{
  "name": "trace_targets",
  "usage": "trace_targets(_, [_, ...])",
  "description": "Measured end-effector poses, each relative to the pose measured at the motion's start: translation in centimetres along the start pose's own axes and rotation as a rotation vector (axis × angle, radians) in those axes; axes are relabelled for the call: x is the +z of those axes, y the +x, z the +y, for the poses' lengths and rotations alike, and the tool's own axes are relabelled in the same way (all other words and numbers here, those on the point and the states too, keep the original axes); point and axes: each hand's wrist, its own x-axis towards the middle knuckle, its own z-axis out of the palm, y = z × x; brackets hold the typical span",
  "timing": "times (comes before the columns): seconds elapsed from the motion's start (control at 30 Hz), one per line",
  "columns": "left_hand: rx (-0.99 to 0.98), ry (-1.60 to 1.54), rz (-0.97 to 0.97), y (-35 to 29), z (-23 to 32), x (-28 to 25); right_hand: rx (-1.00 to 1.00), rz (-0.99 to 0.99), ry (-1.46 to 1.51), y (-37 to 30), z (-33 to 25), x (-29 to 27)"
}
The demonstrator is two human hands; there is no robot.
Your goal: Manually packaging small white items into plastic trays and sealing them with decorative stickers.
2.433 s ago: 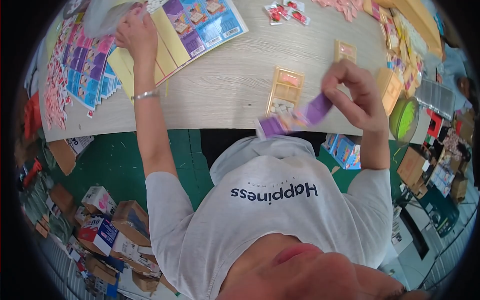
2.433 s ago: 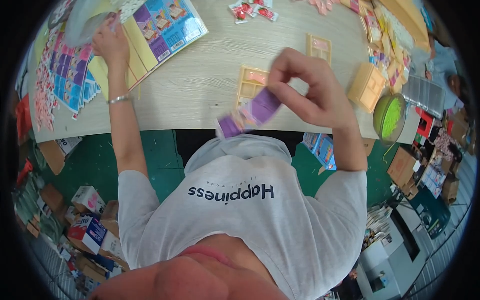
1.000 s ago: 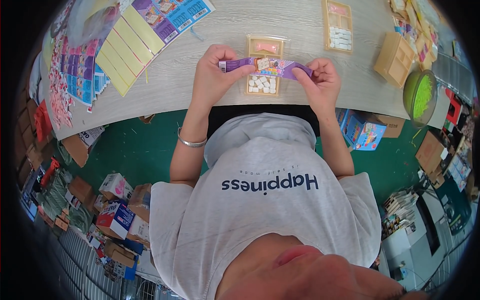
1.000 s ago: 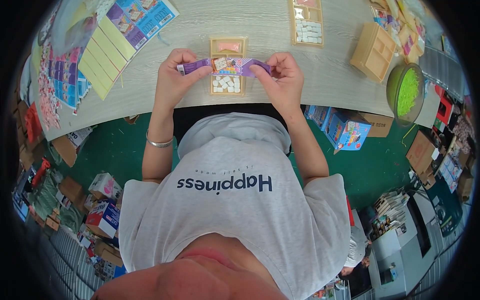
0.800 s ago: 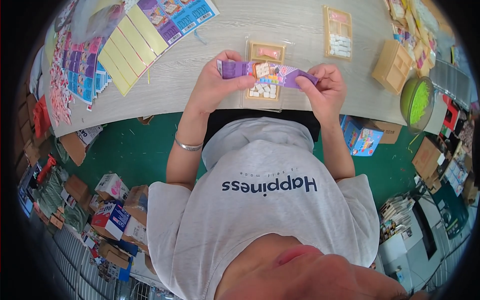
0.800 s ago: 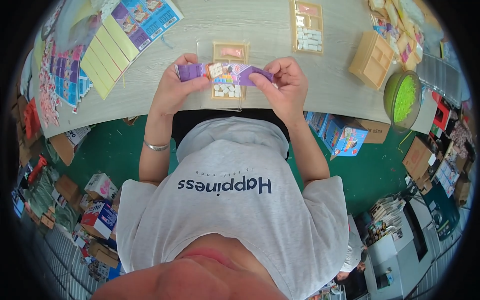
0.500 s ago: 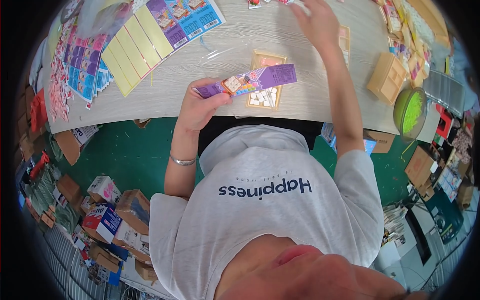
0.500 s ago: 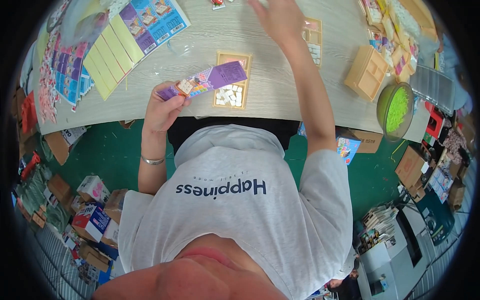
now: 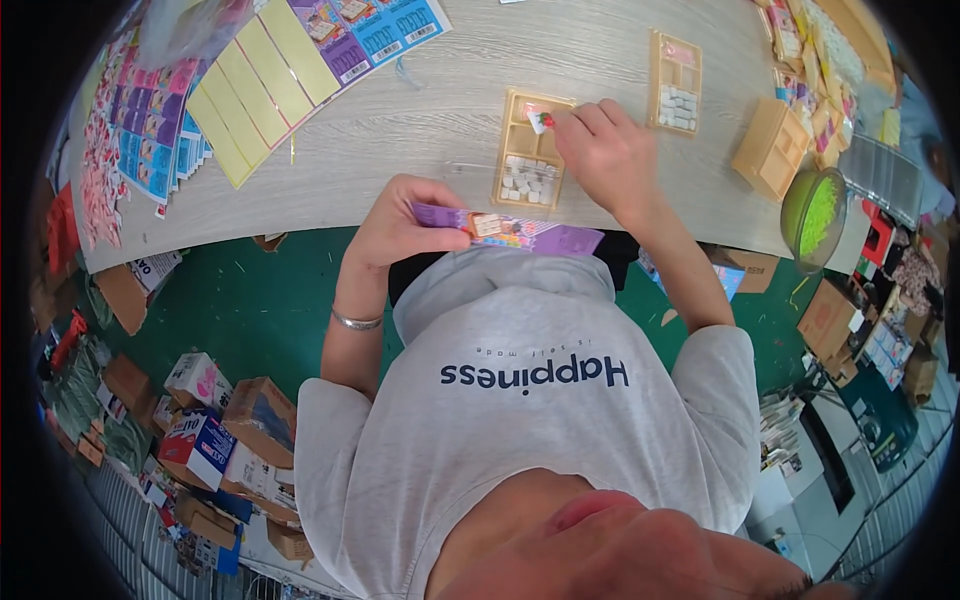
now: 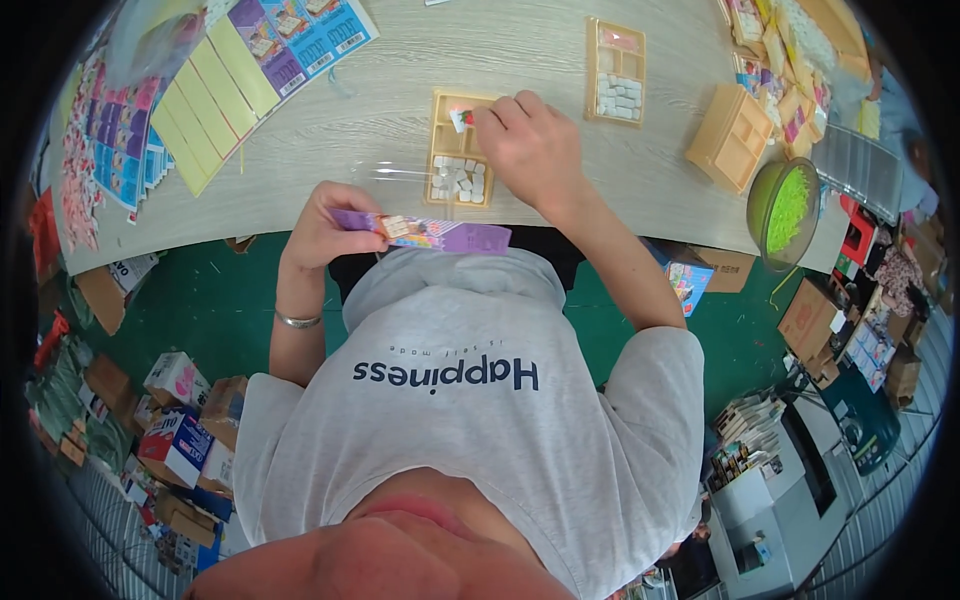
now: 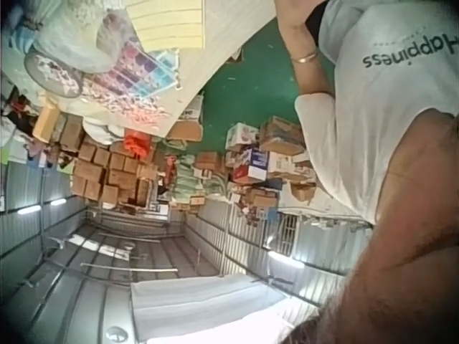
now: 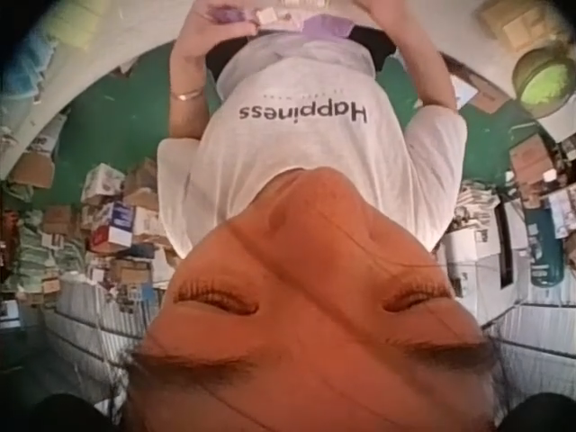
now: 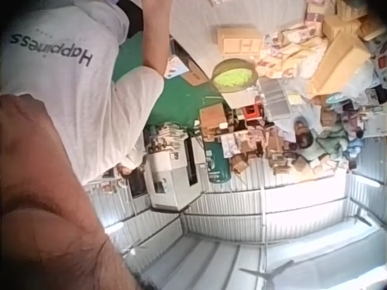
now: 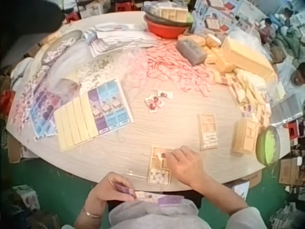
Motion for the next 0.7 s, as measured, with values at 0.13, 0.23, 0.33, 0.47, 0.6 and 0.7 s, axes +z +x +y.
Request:
trace_targets(0.13, [-0.026,0.021,0.056,0.4,-0.3,0.5,0.117,0.059,0.019,-0.5,-0.7,1.0])
trace_targets(0.23, [-0.035,-0.042,0.094,0.5,-0.5,0.6,0.159,0.032,0.084,-1.1,-0.8,1.7])
trace_targets(0.33, [-0.022,-0.077,0.103,0.9,-0.4,1.0,0.153,0.007,0.162,-1.5,-0.2,2.2])
trace_targets(0.47, [0.034,-0.048,0.088,1.1,-0.8,0.4,0.151,-0.038,0.24,-1.1,-0.6,1.4])
trace_targets(0.6, [0.042,-0.105,0.108,1.6,-1.3,0.6,0.115,-0.087,0.282,-1.2,0.0,1.4])
trace_targets(0.7, [0.093,-0.165,0.138,2.4,-1.2,1.4,0.214,-0.044,0.739,-2.1,1.2,-0.2])
